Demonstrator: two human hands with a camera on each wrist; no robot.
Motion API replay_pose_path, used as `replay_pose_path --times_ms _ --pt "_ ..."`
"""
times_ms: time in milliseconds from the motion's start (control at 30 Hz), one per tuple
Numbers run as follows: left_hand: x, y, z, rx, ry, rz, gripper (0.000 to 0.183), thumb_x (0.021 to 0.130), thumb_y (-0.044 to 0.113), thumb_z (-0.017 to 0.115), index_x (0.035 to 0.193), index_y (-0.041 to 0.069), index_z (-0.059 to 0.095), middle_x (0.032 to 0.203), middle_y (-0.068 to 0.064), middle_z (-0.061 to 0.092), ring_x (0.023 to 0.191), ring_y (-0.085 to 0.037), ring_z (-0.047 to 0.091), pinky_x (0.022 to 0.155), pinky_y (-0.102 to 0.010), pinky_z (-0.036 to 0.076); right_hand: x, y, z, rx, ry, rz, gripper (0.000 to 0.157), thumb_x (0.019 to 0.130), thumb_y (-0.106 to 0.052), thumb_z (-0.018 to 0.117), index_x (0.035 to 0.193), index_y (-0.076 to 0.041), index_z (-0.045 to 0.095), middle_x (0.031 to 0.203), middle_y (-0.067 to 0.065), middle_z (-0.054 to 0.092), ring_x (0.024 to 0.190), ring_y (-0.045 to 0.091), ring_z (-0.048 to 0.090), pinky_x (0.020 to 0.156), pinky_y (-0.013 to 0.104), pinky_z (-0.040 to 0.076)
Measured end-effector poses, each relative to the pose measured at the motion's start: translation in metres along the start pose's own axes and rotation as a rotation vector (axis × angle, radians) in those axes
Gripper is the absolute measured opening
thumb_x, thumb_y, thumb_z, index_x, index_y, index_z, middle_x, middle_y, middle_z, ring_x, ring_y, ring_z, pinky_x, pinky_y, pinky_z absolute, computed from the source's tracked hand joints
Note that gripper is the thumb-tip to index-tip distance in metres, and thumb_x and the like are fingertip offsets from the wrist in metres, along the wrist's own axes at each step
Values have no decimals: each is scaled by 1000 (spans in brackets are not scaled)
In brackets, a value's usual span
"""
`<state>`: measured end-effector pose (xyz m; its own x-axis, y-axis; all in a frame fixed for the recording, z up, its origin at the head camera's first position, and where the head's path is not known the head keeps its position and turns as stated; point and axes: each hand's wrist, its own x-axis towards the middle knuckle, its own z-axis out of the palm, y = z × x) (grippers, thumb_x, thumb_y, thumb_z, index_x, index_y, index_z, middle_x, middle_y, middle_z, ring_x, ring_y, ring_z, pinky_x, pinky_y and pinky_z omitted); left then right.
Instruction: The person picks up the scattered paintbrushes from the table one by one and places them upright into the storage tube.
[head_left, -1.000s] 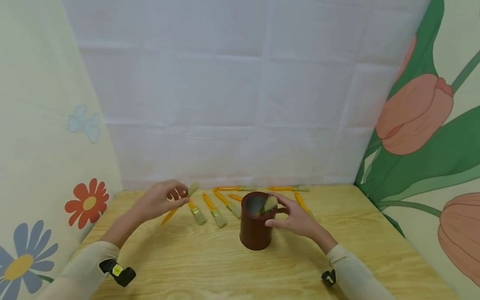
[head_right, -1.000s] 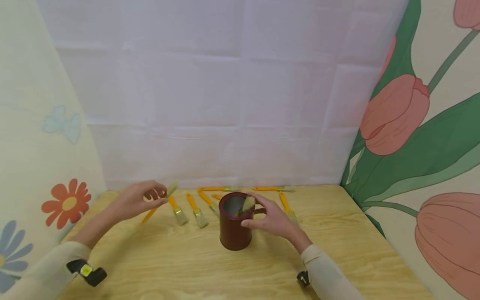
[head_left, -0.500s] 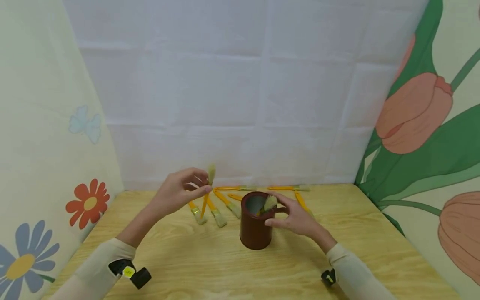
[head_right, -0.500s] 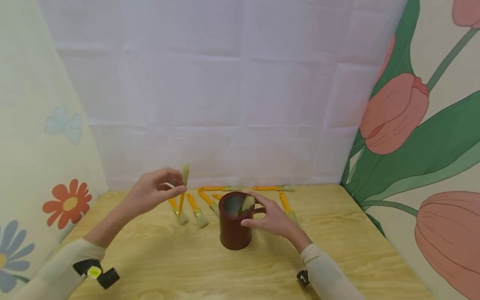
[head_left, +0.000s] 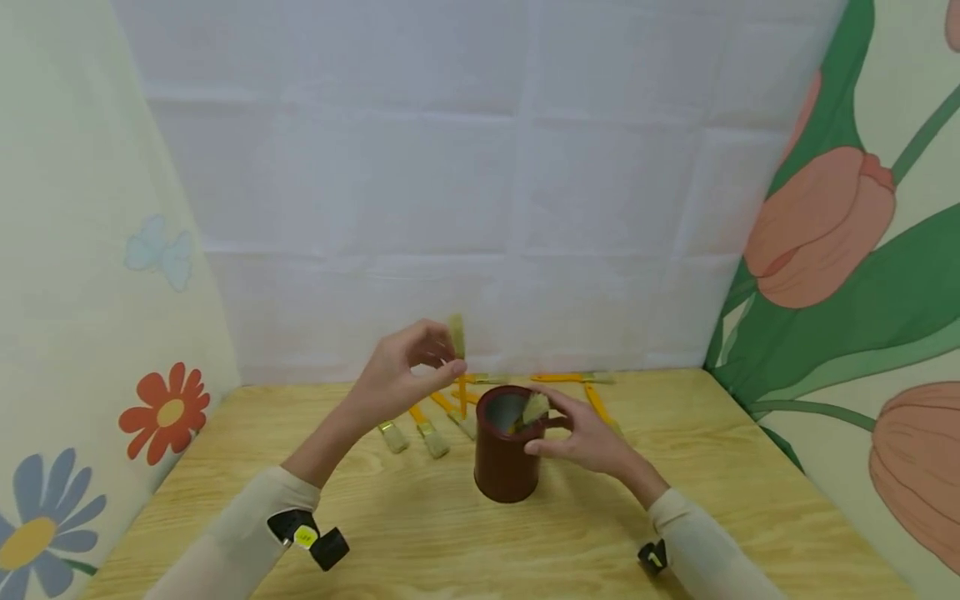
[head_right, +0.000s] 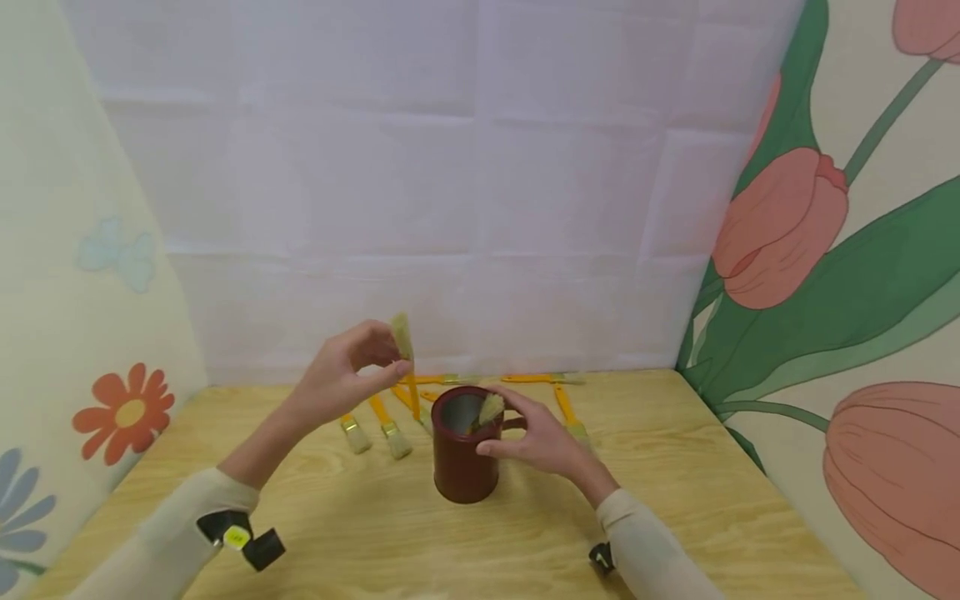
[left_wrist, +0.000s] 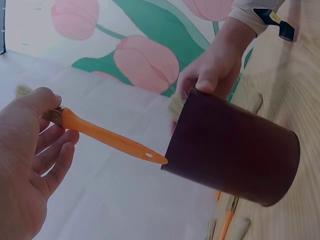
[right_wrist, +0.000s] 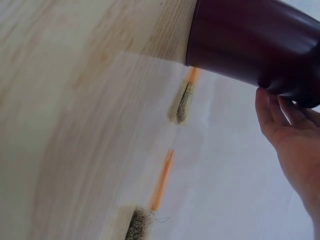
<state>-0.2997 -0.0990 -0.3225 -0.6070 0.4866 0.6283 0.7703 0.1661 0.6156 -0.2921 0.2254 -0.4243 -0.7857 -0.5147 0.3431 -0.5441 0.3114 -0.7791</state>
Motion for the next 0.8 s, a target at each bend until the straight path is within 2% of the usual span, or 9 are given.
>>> replay_pose_path --times_ms 233,500,667,800 --pt "8 7 14 -56 3 36 28 94 6 74 118 11 61 106 -4 64 98 -21 67 83 -40 57 3 -2 2 24 0 -14 76 91 -20 81 157 -21 41 158 4 37 133 24 49 102 52 46" --pt "14 9 22 -56 2 91 25 96 13 74 118 16 61 104 0 63 95 -18 68 83 -37 57 2 -2 0 27 -1 -12 77 92 -19 81 157 -18 40 157 2 38 132 24 50 101 52 46" --pt "13 4 33 -88 -22 75 24 97 13 72 118 14 60 104 -3 63 96 -19 68 80 -37 58 1 -1 0 23 4 -3 77 91 -20 81 156 -26 41 157 -1 40 131 22 51 101 51 47" --pt "8 -3 44 -97 -35 46 23 97 13 73 116 12 60 105 -4 63 95 -21 68 79 -37 58 1 0 0 27 0 -5 76 91 -19 81 156 -25 41 156 -1 41 132 22 50 102 53 46"
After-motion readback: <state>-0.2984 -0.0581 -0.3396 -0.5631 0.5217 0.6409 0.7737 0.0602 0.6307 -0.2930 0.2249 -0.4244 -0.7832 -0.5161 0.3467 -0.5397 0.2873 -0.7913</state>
